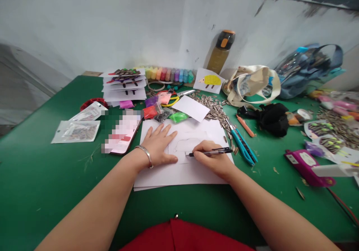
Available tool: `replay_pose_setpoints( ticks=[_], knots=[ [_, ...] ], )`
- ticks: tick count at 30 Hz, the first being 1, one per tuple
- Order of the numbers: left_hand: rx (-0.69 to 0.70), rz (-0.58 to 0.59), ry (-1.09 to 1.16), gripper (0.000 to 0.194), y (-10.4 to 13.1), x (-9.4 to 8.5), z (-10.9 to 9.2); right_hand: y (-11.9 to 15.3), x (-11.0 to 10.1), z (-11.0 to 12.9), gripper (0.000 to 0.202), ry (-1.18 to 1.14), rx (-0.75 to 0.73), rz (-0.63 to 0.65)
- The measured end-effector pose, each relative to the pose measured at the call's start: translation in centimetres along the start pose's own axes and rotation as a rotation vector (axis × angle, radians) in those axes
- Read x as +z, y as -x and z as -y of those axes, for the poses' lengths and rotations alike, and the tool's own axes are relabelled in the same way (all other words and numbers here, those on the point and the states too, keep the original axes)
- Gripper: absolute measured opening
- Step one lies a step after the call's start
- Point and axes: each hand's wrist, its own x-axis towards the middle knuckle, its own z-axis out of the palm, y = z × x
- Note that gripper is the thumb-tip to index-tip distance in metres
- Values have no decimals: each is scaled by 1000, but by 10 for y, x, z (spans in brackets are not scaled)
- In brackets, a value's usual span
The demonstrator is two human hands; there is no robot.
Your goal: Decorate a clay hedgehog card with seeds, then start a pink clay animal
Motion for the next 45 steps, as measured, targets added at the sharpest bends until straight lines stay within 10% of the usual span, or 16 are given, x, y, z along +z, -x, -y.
replay_pose_setpoints(
  ticks=[45],
  knots=[
    [8, -12, 14, 98, 0, 1, 1, 3, -1, 1, 14, -19, -11, -11]
  ],
)
